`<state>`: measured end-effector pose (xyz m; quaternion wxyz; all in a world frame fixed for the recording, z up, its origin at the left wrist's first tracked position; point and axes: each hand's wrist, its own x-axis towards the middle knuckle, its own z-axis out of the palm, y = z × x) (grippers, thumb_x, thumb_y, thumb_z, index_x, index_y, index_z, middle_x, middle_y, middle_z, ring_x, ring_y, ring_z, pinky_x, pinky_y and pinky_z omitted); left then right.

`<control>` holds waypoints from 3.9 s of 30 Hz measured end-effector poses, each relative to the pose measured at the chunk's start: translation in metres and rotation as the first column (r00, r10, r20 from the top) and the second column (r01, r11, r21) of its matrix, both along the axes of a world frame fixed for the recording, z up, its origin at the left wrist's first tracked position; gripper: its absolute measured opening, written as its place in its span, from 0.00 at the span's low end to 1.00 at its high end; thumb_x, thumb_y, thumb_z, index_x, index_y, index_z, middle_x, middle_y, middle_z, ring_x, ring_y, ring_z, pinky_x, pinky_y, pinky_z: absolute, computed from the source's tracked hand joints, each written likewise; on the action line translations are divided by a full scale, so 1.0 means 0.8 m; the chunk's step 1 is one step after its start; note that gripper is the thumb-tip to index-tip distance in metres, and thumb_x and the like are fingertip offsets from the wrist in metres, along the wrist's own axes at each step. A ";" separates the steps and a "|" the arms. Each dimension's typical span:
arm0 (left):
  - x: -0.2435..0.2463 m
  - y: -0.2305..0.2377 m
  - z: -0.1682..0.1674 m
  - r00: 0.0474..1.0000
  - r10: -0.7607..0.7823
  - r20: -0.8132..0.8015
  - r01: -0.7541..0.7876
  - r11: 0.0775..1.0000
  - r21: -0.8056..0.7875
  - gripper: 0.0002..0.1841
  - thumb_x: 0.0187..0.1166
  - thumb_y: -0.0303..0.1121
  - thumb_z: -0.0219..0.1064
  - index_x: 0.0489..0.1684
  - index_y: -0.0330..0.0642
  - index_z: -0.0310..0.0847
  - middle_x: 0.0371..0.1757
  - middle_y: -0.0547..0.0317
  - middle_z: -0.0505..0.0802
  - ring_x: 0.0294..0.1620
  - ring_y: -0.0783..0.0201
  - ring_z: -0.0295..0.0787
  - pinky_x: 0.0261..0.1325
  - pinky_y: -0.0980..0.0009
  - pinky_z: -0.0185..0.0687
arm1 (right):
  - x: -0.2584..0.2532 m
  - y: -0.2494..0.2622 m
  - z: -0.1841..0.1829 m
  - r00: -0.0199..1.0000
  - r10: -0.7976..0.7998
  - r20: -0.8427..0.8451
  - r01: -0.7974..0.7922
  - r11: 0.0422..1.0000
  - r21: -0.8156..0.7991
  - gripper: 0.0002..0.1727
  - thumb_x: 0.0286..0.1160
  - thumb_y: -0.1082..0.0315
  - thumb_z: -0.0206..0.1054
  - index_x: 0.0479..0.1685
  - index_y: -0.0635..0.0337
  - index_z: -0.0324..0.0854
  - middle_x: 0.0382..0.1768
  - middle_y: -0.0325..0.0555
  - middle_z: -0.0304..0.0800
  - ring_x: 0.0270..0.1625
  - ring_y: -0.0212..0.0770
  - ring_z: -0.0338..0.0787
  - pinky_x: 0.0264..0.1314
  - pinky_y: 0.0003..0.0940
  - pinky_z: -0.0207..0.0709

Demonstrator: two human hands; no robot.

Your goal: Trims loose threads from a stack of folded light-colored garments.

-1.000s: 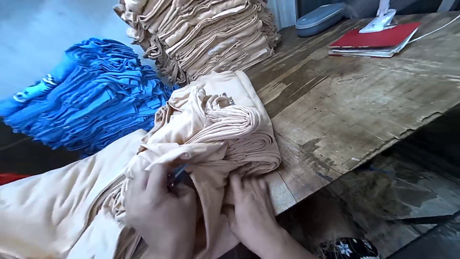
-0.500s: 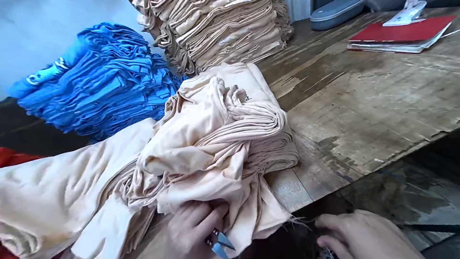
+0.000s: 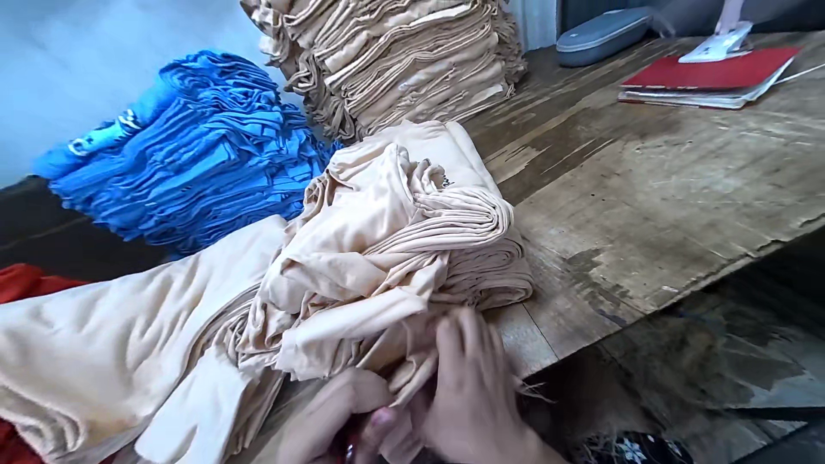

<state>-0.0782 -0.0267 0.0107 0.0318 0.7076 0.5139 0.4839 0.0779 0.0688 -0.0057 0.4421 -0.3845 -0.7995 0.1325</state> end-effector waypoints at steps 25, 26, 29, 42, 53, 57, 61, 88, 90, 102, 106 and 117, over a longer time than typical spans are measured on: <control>0.085 0.020 -0.012 0.922 0.336 -0.193 -0.370 0.913 -0.175 0.21 0.76 0.41 0.74 0.65 0.41 0.89 0.55 0.50 0.92 0.58 0.61 0.88 0.63 0.63 0.85 | 0.201 0.047 -0.008 0.720 0.658 0.220 -0.605 0.750 -0.267 0.07 0.76 0.59 0.73 0.37 0.45 0.97 0.48 0.44 0.93 0.53 0.48 0.88 0.61 0.52 0.76; 0.085 0.018 -0.009 0.915 0.334 -0.225 -0.375 0.910 -0.174 0.21 0.77 0.41 0.74 0.65 0.42 0.89 0.55 0.50 0.92 0.58 0.60 0.88 0.63 0.62 0.85 | 0.210 0.047 -0.002 0.671 0.673 0.310 -0.564 0.735 -0.377 0.08 0.76 0.60 0.72 0.38 0.50 0.97 0.46 0.47 0.95 0.52 0.52 0.90 0.59 0.57 0.78; 0.093 0.020 0.000 0.901 0.328 -0.283 -0.384 0.907 -0.174 0.23 0.79 0.42 0.73 0.69 0.40 0.86 0.54 0.50 0.93 0.54 0.60 0.89 0.59 0.62 0.86 | 0.199 0.035 -0.004 0.814 0.424 0.398 -0.350 0.904 -0.247 0.17 0.81 0.50 0.68 0.41 0.53 0.94 0.42 0.47 0.96 0.49 0.52 0.94 0.53 0.53 0.84; 0.104 0.027 0.006 0.913 0.247 -0.325 -0.310 0.937 -0.158 0.10 0.81 0.38 0.69 0.52 0.52 0.95 0.49 0.61 0.95 0.50 0.62 0.90 0.54 0.65 0.85 | 0.135 0.038 -0.063 0.964 0.151 -0.217 -0.107 0.974 0.201 0.05 0.82 0.57 0.67 0.42 0.42 0.87 0.53 0.33 0.85 0.57 0.28 0.83 0.60 0.24 0.79; 0.098 0.021 0.003 0.928 0.240 -0.286 -0.313 0.918 -0.244 0.21 0.73 0.47 0.78 0.58 0.42 0.90 0.47 0.52 0.93 0.49 0.59 0.90 0.54 0.60 0.87 | 0.166 0.046 -0.055 0.935 0.355 -0.021 -0.353 0.934 0.050 0.10 0.70 0.61 0.61 0.39 0.39 0.89 0.53 0.33 0.92 0.59 0.38 0.85 0.67 0.45 0.70; 0.097 0.014 -0.001 0.950 0.231 -0.208 -0.286 0.912 -0.295 0.08 0.64 0.25 0.74 0.39 0.41 0.93 0.38 0.54 0.91 0.40 0.63 0.90 0.44 0.67 0.88 | 0.140 0.023 -0.042 0.961 0.253 -0.112 -0.255 0.967 -0.005 0.11 0.72 0.54 0.72 0.45 0.48 0.88 0.53 0.43 0.91 0.60 0.40 0.87 0.67 0.43 0.76; 0.084 0.025 0.006 0.979 0.205 -0.001 -0.197 0.936 -0.292 0.06 0.73 0.23 0.69 0.43 0.40 0.90 0.45 0.61 0.94 0.44 0.74 0.90 0.45 0.77 0.88 | 0.085 0.027 -0.050 0.770 0.319 -0.553 -0.412 0.910 -0.048 0.03 0.72 0.74 0.74 0.41 0.60 0.88 0.46 0.42 0.93 0.50 0.32 0.93 0.52 0.27 0.91; 0.090 0.025 -0.023 0.739 0.433 -0.516 -0.304 0.898 0.318 0.08 0.81 0.38 0.70 0.50 0.55 0.92 0.43 0.64 0.93 0.40 0.61 0.79 0.48 0.63 0.65 | 0.125 0.026 -0.077 0.881 0.333 -0.336 -0.264 0.935 0.235 0.05 0.78 0.66 0.72 0.45 0.44 0.91 0.45 0.32 0.91 0.50 0.29 0.87 0.64 0.32 0.76; 0.089 0.021 -0.022 0.734 0.444 -0.514 -0.307 0.892 0.332 0.08 0.80 0.38 0.70 0.50 0.54 0.93 0.41 0.64 0.93 0.41 0.61 0.78 0.49 0.63 0.63 | 0.127 0.026 -0.078 0.876 0.323 -0.358 -0.257 0.941 0.220 0.04 0.77 0.66 0.74 0.45 0.45 0.91 0.45 0.32 0.92 0.50 0.29 0.87 0.63 0.31 0.77; 0.097 0.041 -0.020 0.796 0.376 -0.474 -0.334 0.927 0.172 0.13 0.82 0.47 0.68 0.53 0.54 0.89 0.43 0.60 0.90 0.43 0.59 0.83 0.50 0.58 0.71 | 0.143 0.028 -0.074 0.867 0.400 -0.297 -0.353 0.914 0.200 0.05 0.74 0.57 0.76 0.39 0.45 0.92 0.33 0.32 0.89 0.44 0.30 0.86 0.71 0.38 0.71; 0.063 0.058 -0.017 0.854 0.273 -0.443 -0.286 0.957 0.040 0.11 0.81 0.40 0.62 0.51 0.55 0.89 0.38 0.58 0.91 0.39 0.60 0.91 0.40 0.60 0.89 | 0.147 0.038 -0.077 0.973 0.198 -0.118 -0.180 0.972 0.150 0.15 0.75 0.40 0.66 0.37 0.37 0.90 0.39 0.30 0.89 0.53 0.33 0.85 0.75 0.47 0.65; 0.064 0.048 0.017 0.722 0.522 -0.453 -0.611 0.789 -0.064 0.15 0.60 0.43 0.69 0.37 0.44 0.92 0.34 0.53 0.93 0.33 0.54 0.91 0.35 0.50 0.85 | 0.117 0.038 -0.051 0.938 0.332 -0.099 -0.316 0.937 0.148 0.13 0.78 0.47 0.69 0.46 0.42 0.91 0.48 0.35 0.93 0.57 0.36 0.89 0.71 0.45 0.77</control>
